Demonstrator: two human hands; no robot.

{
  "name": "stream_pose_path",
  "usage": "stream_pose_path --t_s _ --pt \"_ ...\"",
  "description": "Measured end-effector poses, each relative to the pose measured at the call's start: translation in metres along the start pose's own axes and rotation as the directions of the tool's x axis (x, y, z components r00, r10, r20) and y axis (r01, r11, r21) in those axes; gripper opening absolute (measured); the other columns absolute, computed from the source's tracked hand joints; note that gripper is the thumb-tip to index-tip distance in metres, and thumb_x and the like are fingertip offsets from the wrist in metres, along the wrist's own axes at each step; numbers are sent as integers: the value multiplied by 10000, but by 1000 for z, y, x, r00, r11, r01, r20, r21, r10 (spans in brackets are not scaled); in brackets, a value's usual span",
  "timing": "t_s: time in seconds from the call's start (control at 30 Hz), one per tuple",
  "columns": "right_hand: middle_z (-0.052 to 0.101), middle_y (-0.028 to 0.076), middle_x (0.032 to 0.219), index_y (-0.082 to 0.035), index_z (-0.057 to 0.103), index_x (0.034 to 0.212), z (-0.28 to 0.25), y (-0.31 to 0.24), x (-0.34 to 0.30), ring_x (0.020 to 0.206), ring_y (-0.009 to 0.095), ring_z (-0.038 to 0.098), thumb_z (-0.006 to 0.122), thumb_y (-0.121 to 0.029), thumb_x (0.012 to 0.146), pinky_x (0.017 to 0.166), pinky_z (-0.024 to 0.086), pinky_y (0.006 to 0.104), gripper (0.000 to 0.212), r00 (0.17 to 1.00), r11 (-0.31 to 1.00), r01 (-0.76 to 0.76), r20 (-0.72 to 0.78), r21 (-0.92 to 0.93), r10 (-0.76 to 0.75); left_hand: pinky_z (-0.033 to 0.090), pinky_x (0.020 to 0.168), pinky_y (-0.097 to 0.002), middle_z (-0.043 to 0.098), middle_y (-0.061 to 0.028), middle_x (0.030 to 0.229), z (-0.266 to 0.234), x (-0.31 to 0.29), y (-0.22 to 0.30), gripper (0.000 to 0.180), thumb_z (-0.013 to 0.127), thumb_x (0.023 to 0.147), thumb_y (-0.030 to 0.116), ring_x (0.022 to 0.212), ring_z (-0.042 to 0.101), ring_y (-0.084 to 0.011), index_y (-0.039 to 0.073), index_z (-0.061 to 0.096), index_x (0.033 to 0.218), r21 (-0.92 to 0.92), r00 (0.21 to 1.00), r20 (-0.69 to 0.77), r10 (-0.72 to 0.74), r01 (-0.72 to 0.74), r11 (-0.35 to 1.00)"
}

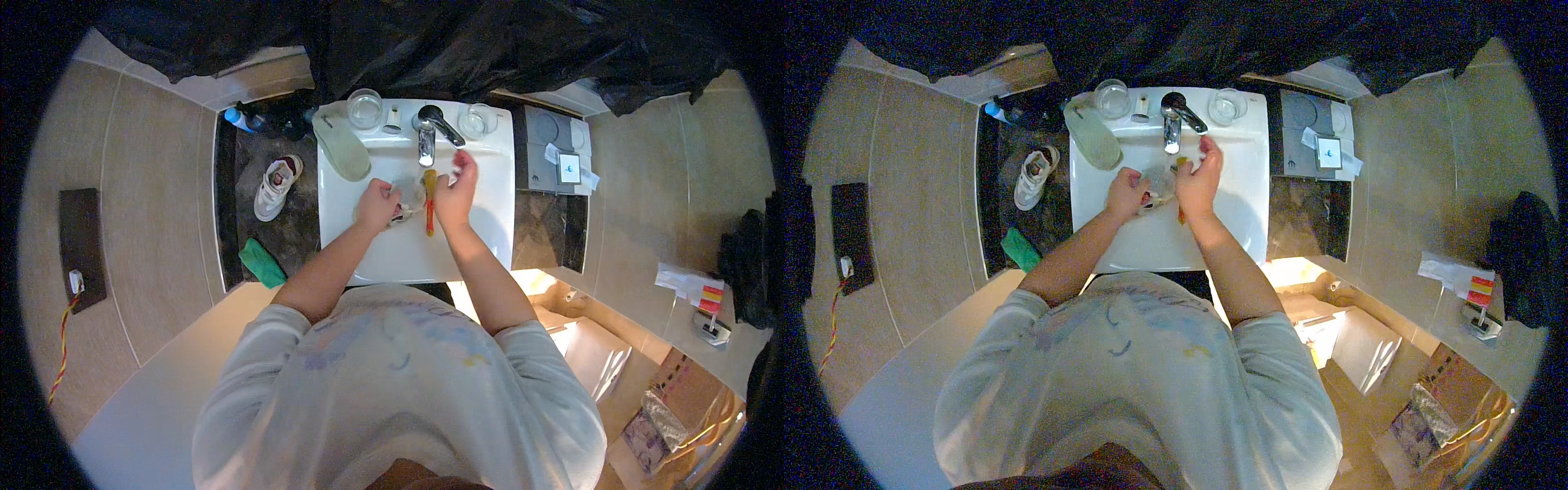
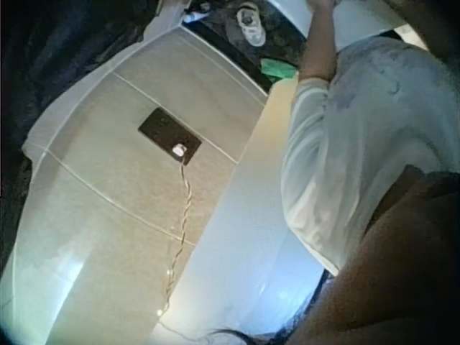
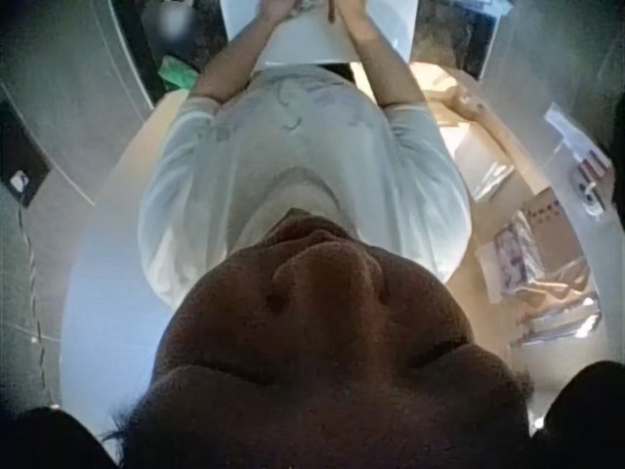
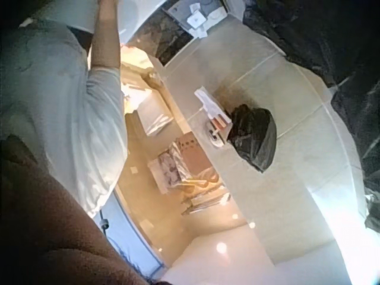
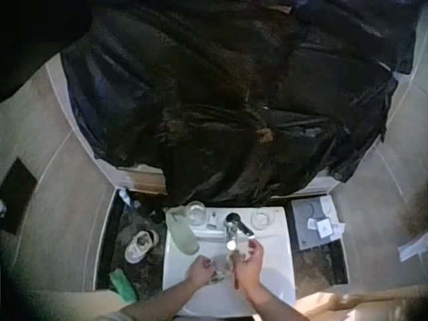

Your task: The person scrubs a white sneaker in a bathroom sink using a yellow brush and running water. They repeatedly wet, scrub, and rinse the shoe, focusing on the upper and sole areas throughout the clip.

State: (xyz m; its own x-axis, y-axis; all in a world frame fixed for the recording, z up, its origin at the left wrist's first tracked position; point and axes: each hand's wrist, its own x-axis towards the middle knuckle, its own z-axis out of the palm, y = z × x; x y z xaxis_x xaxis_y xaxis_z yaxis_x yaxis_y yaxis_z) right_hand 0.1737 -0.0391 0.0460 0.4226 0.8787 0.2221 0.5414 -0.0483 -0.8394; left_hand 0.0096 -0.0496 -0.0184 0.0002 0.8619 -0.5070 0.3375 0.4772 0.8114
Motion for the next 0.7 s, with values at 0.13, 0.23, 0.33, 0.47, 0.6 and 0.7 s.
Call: stream_pose_path --t_s 0.13,0.23,0.33,0.47,0.6,0.7 --pt "529 234 1330 27 532 1298 -39 -49 28 1194 392 522 554 52 743 1024 432 442 555 856 818 512 71 -262 -513 547 527 -331 654 -94 759 1 -1 4 325 700 876 189 589 683 -181 -12 536 1070 -56 1000 -4 -20 20 998" --pt "411 220 1480 24 454 1383 -40 -32 36 1258 407 484 563 58 731 1067 407 475 663 830 741 556 299 -376 -471 549 526 -320 662 -108 772 3 2 3 324 701 874 170 591 684 -179 -20 534 1076 -84 1000 17 -16 17 996" --pt "397 214 1499 15 429 1424 -35 -32 19 1273 406 481 571 59 718 1079 402 486 722 903 857 377 347 -351 -255 552 521 -314 679 -123 796 3 4 -2 333 698 889 175 588 677 -173 -27 532 1095 -53 1000 18 2 -1 999" --pt "465 221 1417 17 513 1330 -43 -44 10 1244 404 495 587 52 706 1040 415 528 629 859 761 501 347 -413 -377 552 517 -315 690 -118 820 2 5 2 353 695 897 178 581 666 -168 -36 538 1130 -146 995 52 -84 91 985" --pt "622 211 1182 -21 576 1242 -29 -21 -31 1090 356 617 596 -32 771 941 502 430 472 733 812 530 614 -245 -293 548 553 -313 695 -121 857 1 11 -2 374 711 866 146 656 674 -158 -35 562 1157 -125 986 107 -127 140 982" --pt "676 194 1086 -44 580 1251 -6 -23 -54 1009 365 656 583 -161 839 883 521 430 428 661 951 111 736 -289 146 546 607 -315 702 -127 890 -4 -2 1 373 727 836 139 726 681 -175 -33 603 1143 -214 978 134 -163 189 959"
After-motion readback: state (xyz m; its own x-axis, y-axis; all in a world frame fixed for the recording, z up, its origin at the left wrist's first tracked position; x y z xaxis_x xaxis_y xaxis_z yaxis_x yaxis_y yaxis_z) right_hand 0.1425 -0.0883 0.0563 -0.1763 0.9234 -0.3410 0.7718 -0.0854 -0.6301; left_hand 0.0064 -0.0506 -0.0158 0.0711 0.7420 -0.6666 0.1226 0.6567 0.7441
